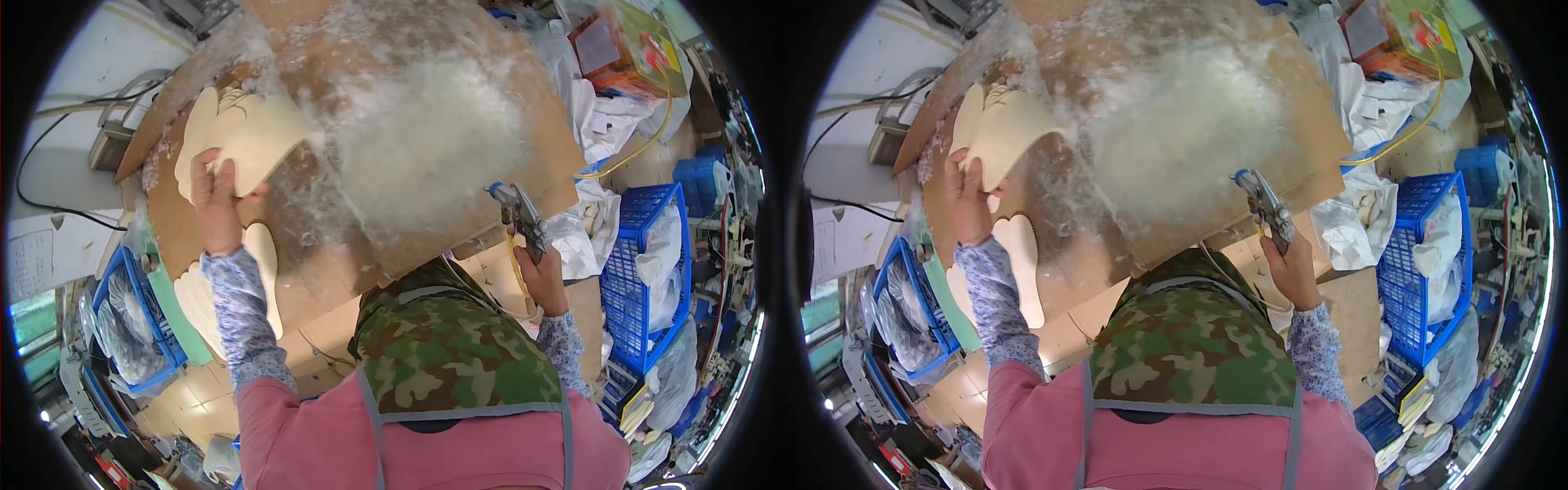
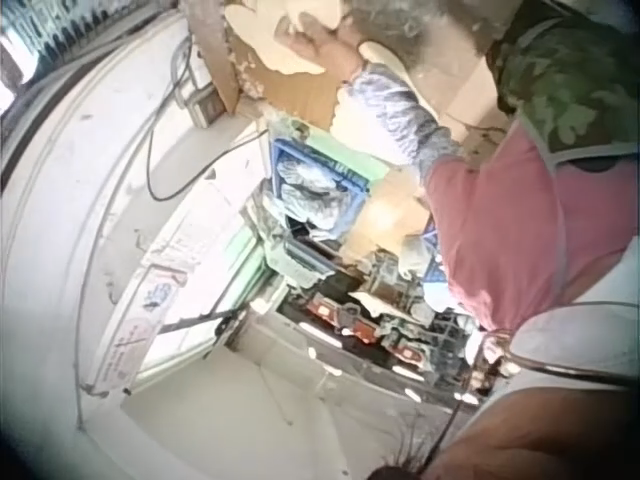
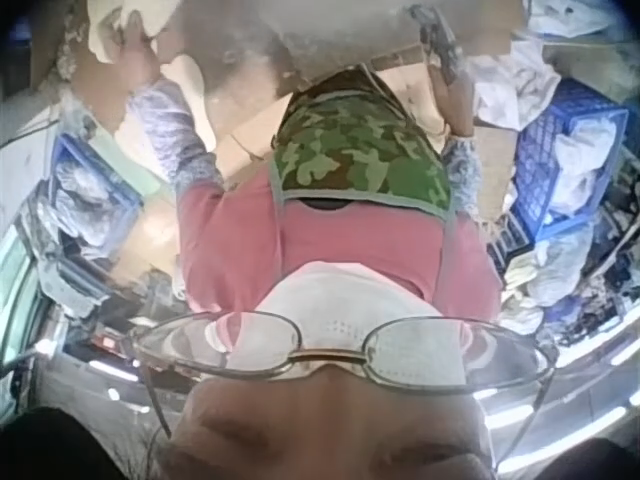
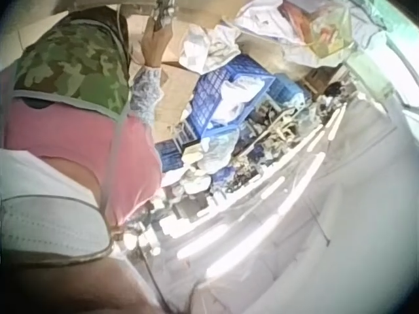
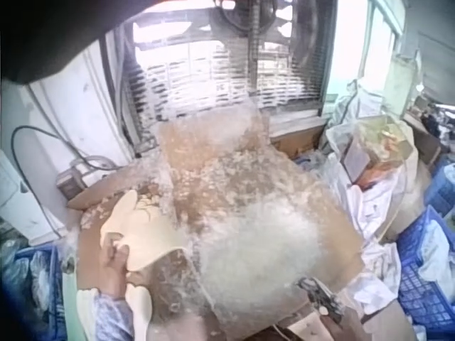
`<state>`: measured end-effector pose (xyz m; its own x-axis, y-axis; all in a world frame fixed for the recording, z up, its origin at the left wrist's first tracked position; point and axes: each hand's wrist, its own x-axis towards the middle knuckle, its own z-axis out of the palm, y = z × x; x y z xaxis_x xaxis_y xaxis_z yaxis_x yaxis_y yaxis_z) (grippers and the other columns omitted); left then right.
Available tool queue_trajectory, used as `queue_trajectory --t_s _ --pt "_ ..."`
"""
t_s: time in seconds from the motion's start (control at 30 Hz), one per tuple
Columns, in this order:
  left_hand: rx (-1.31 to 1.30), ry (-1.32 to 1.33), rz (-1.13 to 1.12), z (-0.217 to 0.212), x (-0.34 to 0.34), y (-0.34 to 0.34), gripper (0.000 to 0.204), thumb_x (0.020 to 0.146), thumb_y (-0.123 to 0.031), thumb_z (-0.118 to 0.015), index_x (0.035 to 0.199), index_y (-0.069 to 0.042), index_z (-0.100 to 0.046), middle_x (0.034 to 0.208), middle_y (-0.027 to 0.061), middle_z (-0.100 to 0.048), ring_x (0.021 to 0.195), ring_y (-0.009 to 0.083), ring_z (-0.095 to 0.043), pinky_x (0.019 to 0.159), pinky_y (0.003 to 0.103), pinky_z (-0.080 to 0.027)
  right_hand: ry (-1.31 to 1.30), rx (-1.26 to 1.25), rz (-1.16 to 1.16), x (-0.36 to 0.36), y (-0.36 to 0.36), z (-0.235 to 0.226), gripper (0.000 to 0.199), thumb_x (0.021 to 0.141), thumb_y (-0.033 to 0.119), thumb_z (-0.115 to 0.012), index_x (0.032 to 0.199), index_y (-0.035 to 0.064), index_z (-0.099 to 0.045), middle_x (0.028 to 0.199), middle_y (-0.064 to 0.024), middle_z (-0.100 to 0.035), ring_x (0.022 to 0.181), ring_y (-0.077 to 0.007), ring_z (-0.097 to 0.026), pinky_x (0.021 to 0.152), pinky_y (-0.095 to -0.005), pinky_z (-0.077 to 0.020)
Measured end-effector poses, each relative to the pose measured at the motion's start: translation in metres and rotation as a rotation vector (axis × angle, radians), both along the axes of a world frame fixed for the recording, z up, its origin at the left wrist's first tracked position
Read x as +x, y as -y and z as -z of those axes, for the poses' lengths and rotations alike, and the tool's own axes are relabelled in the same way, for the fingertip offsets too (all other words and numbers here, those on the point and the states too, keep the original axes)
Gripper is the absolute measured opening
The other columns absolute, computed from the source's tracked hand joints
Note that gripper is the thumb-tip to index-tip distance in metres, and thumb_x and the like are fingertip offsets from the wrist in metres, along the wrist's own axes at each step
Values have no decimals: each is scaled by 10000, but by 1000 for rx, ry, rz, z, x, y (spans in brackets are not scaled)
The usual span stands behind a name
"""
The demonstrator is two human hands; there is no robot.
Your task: The recorder sprays adhesive onto individual shoe insoles using a pneumatic spray gun.
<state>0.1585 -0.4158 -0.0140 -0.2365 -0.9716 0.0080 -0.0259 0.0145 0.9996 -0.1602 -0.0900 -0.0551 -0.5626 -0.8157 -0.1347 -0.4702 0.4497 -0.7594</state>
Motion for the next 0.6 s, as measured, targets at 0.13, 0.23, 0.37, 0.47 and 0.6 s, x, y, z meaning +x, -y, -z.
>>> queue_trajectory --t_s 0.13,0.23,0.37,0.47,0.6 --pt "175 -87 141 23 -83 -54 201 937 -199 -507 1115 -118 -460 942 63 -638 605 182 -637 493 246 -487 18 -40 13 -12 -5 1 143 823 49 -609 919 -40 -552 607 -62 -453 542 -154 -387 498 -319 -330" --pt "303 -113 254 91 -119 -80 188 941 -133 -474 1099 -59 -402 966 136 -601 659 232 -659 502 282 -529 62 -42 -6 -13 -3 -4 190 823 41 -611 986 -42 -559 639 -70 -485 551 -153 -395 507 -307 -349" --pt "159 202 80 183 -129 -114 340 878 -11 -496 1198 -12 -382 1043 149 -538 824 193 -624 555 283 -539 148 -122 -97 -12 -1 14 320 824 36 -610 1127 -31 -533 766 -131 -581 613 -218 -513 580 -311 -427" --pt "244 120 76 170 -131 -130 462 807 56 -486 1251 11 -367 1065 134 -530 884 163 -579 603 266 -529 126 -23 -217 -5 10 2 357 822 28 -600 1165 -16 -509 913 -182 -617 782 -328 -598 691 -343 -471" --pt "304 125 65 171 -121 -129 488 766 83 -465 1243 25 -375 1040 120 -541 840 152 -576 639 258 -518 192 -32 -388 10 31 -7 391 813 23 -591 1194 16 -502 1021 -206 -608 946 -375 -586 796 -364 -470"
